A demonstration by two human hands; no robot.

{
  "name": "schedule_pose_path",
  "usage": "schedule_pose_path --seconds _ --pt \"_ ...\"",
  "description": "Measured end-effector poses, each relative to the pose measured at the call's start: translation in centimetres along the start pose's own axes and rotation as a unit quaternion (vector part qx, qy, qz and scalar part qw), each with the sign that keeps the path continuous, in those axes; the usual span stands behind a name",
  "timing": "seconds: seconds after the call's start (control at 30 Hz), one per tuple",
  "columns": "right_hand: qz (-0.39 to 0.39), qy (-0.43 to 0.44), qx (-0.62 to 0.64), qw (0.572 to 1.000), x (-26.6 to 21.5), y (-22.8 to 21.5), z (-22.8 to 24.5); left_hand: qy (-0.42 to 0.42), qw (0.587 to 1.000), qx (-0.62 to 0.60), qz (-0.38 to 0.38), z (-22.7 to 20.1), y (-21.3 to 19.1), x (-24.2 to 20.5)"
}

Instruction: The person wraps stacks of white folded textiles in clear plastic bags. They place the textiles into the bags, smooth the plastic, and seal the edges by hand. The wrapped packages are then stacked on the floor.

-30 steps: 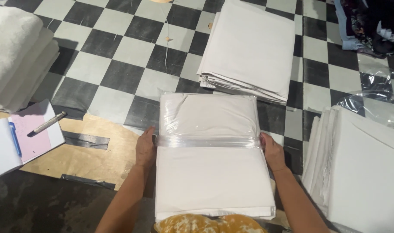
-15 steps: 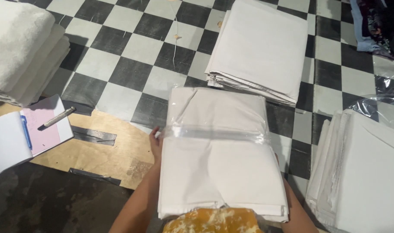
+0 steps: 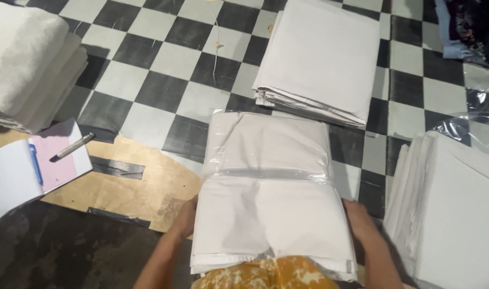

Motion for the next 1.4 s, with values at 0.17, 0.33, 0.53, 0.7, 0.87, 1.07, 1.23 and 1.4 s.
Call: schedule_pose_path --seconds 0.17,0.33,0.53,0.7,0.87,1.07,1.23,1.4 --pt "-0.273 -0.268 0.149 0.912 -7.9 -10.5 9.3 0.085 0.973 0.135 -0.165 -6.2 -2.8 -0.8" --pt "-0.285 -0.527 -0.009 0.801 -13.3 -8.8 22.6 0.423 0.845 0.322 -0.06 -12.7 5.3 2.4" --pt "-0.296 -0.556 -0.074 0.773 -12.2 -8.8 24.0 0.363 0.802 0.462 -0.105 -13.0 6.5 6.2" --pt "-0.31 -0.525 -0.084 0.788 -11.0 -9.6 20.6 0.278 0.79 0.494 -0.233 -7.4 2.7 6.3" --pt "-0.314 -0.553 -0.04 0.77 -10.1 -9.7 17.1 0.289 0.744 0.544 -0.26 -3.4 2.6 4.0" --pt "-0.222 -0.527 -0.07 0.817 -13.4 -5.9 12.9 0.205 0.812 0.512 -0.19 -2.3 4.1 -3.9" --pt "-0.306 -0.539 0.03 0.784 -12.8 -6.0 11.2 0.161 0.887 0.402 -0.158 -2.4 3.0 -3.8" --pt "-0.417 -0.414 0.023 0.809 -6.3 -6.5 8.9 0.252 0.891 0.35 -0.145 -1.4 -1.3 -2.6"
Point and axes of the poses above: each hand's wrist, its own x-axis towards the middle knuckle, its own y-axis out of the palm, z = x × y, the point moved 3 cm from there along x, towards the middle knuckle, and after that the axes turned 6 degrees about y, right-handed, at the moved point
